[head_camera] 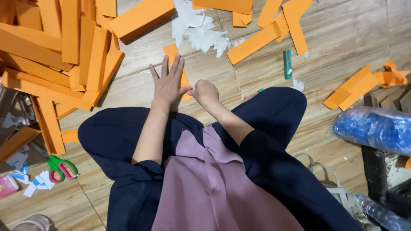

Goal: Stapling and folding long orange paper strips into smaller rectangular segments while sitting on the floor.

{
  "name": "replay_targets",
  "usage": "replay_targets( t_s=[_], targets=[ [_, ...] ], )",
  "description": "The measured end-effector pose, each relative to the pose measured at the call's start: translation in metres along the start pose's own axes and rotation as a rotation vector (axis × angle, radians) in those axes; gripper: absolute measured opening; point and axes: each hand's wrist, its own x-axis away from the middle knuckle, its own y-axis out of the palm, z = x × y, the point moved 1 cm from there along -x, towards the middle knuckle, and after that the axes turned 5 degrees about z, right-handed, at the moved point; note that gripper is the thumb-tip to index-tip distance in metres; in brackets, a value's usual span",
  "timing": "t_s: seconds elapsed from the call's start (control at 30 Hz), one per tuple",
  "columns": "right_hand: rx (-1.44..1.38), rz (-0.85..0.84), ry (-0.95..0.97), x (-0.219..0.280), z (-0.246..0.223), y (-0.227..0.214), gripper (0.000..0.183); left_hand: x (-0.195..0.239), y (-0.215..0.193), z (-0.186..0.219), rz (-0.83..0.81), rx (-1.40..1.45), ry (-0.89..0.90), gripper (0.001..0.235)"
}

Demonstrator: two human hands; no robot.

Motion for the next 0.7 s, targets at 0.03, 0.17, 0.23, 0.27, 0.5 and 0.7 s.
replay_targets(
  t_s=[0.03,0.17,0.23,0.27,0.5,0.7],
  targets=[
    [0.014,-0.016,-0.020,0.006,-0.003,-0.006,0.034,0.000,-0.006,0.002,-0.053,-0.024,-0.014,0.088],
    [0.106,-0.047,-0.091,0.000,0.005,0.001,0.038,-0.003,-0.013,0.007,-0.140,-0.133,-0.055,0.109],
    [0.159,-0.076,-0.100,-0.007,0.021,-0.003,0.040,-0.005,-0.016,0.013,-0.165,-0.144,-0.072,0.113],
    [0.218,-0.114,-0.122,-0.011,0.027,-0.005,0.043,-0.006,-0.018,0.015,-0.190,-0.153,-0.106,0.116],
    [0.355,0.472,0.003,-0.075,0.219,-0.132,0.057,-0.012,-0.028,0.024,-0.351,-0.269,-0.139,0.128],
    [0.367,0.359,0.332,-0.084,0.267,-0.128,0.047,-0.003,-0.014,0.012,-0.143,-0.182,-0.175,0.137]
  ],
)
